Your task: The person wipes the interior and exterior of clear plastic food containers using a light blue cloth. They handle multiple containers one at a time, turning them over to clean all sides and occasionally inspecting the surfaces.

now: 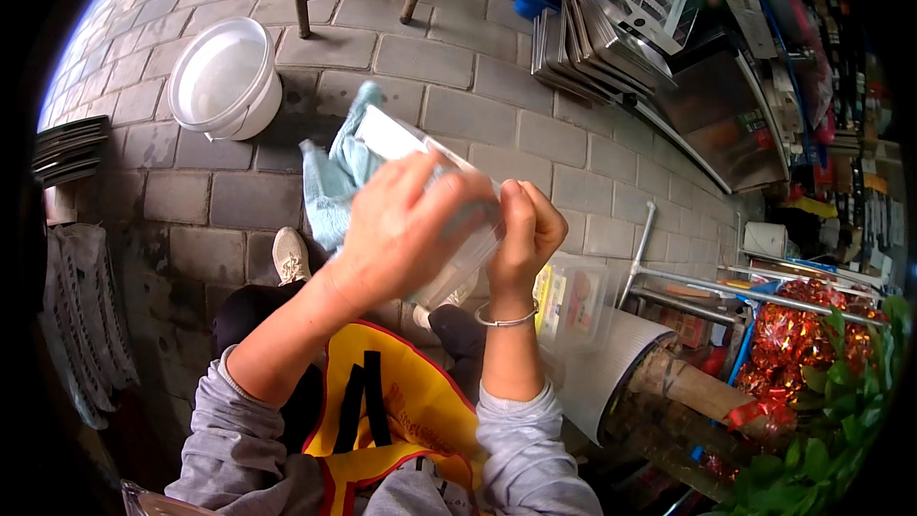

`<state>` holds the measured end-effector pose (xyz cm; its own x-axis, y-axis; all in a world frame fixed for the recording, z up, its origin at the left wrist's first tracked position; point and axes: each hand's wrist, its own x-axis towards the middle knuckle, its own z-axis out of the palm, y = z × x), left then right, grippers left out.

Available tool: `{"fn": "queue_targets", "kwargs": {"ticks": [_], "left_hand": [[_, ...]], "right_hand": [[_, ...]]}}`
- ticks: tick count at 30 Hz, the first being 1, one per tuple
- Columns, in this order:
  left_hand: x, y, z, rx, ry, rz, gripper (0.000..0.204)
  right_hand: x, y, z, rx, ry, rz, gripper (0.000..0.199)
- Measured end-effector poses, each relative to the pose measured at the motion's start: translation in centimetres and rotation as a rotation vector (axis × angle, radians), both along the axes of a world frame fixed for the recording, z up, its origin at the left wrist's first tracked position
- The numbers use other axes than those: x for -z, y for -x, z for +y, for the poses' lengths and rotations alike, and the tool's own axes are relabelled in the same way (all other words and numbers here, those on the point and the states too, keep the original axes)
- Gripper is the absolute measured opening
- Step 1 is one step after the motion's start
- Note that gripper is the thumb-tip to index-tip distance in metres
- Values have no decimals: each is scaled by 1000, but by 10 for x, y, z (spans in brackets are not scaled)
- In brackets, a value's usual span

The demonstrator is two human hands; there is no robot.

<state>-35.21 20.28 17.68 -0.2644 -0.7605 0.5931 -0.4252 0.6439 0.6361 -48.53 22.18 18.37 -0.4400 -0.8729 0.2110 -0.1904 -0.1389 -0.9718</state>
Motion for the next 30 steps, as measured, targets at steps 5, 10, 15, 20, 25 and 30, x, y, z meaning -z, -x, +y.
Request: {"fn": "queue_targets", "kwargs": {"ticks": [5, 10, 15, 20, 25, 30], "left_hand": [[10, -37, -38, -378, -170, -163, 23], [2, -78, -48, 163, -822, 367, 29], [-7, -83, -46, 319, -867, 464, 40], [-10, -76, -43, 365, -815, 243, 33], [-5, -78, -50, 210, -711, 175, 27], [0, -56, -34, 57, -365, -272, 16]], "right_hand": [[-4, 28, -1, -49, 90, -227, 36], [0, 48, -4, -100, 133, -379, 38], [4, 59, -7, -176, 160, -691, 38], [8, 66, -11, -271, 150, -625, 36], [9, 57, -19, -28, -158, 127, 29], [16, 26, -21, -314, 160, 750, 20]]}}
